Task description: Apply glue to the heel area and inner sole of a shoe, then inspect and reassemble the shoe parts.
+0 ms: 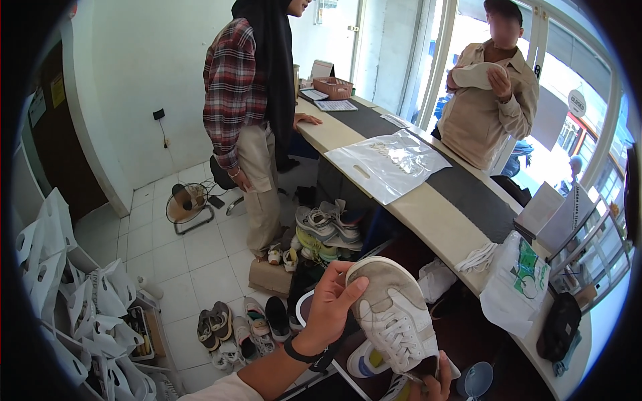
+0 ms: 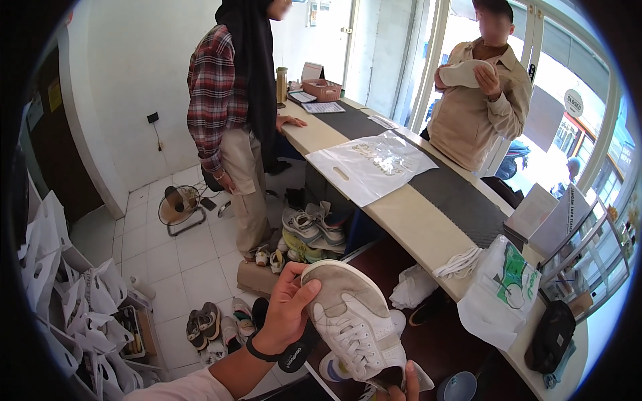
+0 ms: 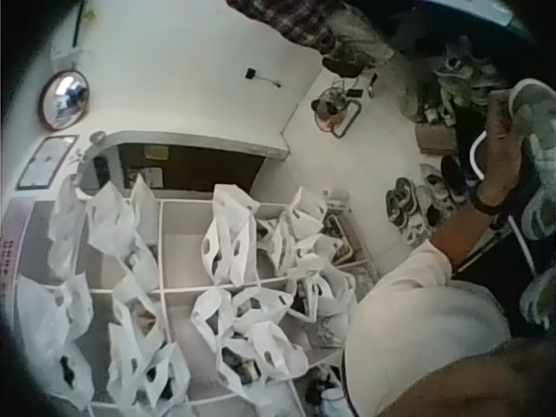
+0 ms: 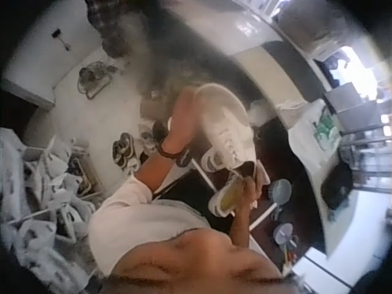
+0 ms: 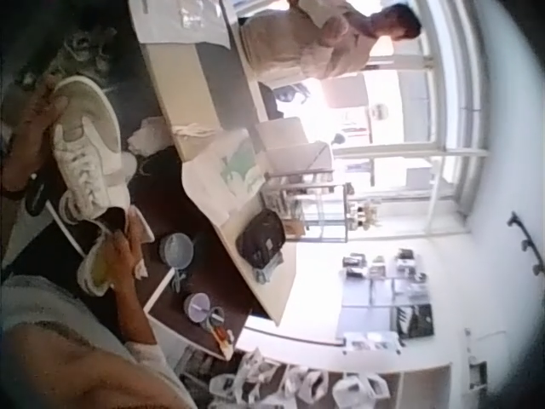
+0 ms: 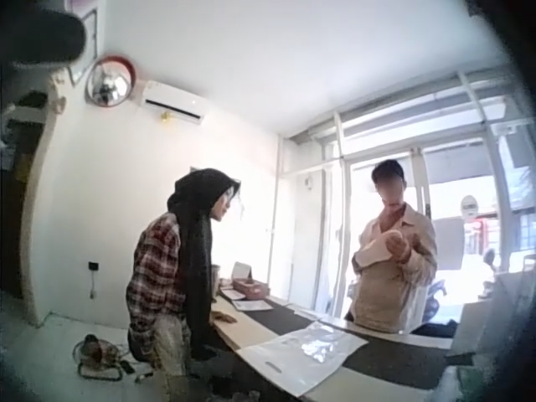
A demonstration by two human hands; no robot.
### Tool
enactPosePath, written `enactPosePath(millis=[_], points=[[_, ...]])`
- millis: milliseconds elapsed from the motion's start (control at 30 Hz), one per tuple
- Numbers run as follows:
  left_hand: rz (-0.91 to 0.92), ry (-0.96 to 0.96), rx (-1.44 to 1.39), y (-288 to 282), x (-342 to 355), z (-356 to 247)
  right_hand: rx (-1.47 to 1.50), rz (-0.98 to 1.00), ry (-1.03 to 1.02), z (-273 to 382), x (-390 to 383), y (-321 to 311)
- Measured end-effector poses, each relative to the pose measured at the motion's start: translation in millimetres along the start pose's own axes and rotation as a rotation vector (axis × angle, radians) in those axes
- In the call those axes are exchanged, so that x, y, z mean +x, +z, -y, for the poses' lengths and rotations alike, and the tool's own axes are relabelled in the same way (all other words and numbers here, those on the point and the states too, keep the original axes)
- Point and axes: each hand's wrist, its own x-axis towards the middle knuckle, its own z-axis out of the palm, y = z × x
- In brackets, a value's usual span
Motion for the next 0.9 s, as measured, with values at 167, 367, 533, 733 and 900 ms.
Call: enactPosePath(millis=[167,367,533,733,900], points=[[-0.031,0.043,0.075,4.6,1.3,-0.3,0.482,-0.46,0.148,11.0,7.0,21.9],[-0.044,0.091,0.143,8.7,2.0,2.0,0.072,0.041,0.146,10.8,7.1,-0.3],[-0.039,0.081,0.039,1.0,0.5,0.7,0.304,-0.288,0.14,4.3,-1.6,8.9],[-0.019,0.074,0.121,-9.0,-0.1,-2.8,-0.044,-0.01,0.039,-12.4,-14.0,-6.6],[0.019,0.116,0.157,-10.0,1.7,-4.7,0.06,-0.009,0.073,-10.8,-14.3,-3.0]])
